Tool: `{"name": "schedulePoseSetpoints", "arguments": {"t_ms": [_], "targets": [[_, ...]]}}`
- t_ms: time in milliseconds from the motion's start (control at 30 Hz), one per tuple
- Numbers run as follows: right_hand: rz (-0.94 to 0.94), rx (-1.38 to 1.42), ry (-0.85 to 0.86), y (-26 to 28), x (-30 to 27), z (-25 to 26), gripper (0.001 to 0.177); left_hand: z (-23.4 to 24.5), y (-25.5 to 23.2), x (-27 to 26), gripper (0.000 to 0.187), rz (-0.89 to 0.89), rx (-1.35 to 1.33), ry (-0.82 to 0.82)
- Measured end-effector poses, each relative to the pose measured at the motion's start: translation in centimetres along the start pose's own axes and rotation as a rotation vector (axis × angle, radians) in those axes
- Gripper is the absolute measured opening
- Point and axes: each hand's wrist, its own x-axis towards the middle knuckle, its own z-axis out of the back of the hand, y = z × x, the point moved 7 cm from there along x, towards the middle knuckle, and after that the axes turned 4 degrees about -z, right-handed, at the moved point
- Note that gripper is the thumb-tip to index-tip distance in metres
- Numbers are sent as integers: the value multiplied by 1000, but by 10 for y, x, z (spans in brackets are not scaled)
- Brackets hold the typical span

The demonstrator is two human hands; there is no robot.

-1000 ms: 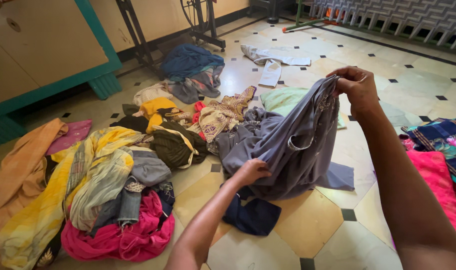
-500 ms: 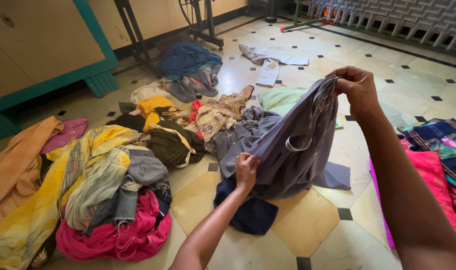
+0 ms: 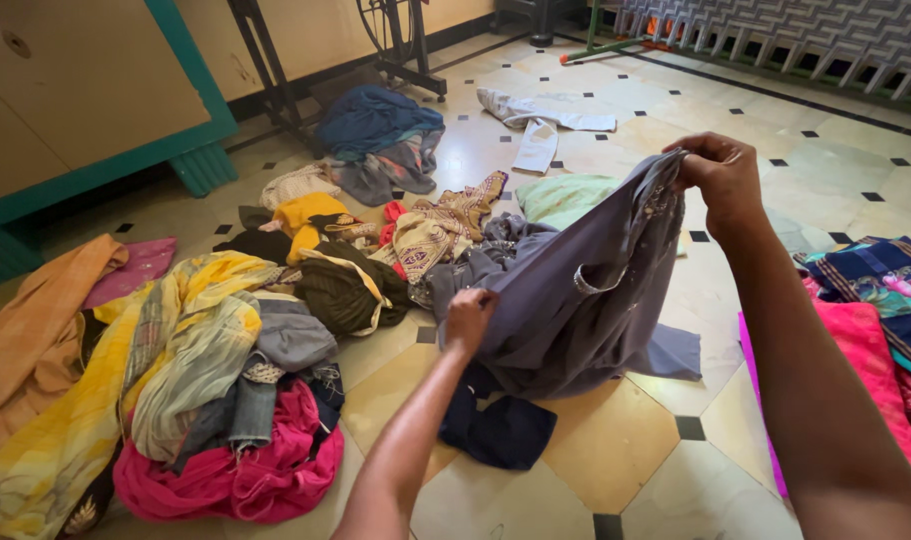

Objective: The person picks up a grey piece of clothing from a pile on the floor and unfolds it by hand.

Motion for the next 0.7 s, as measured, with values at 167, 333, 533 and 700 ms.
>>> {"name": "schedulePoseSetpoints", "arguments": {"t_ms": [167, 333, 533, 700], "targets": [[-53, 12, -222, -29, 9, 26, 16, 86, -31, 117, 21, -12, 347, -218], [313, 320, -606, 18, 19, 68, 10, 212, -215, 212, 11, -568, 167, -696], [302, -231, -699, -34, 16, 98, 7, 104, -170, 192, 18, -406, 366, 43], [-4, -114, -528, -113, -4, 93, 16, -11, -58, 18, 11, -364, 158, 717]]}}
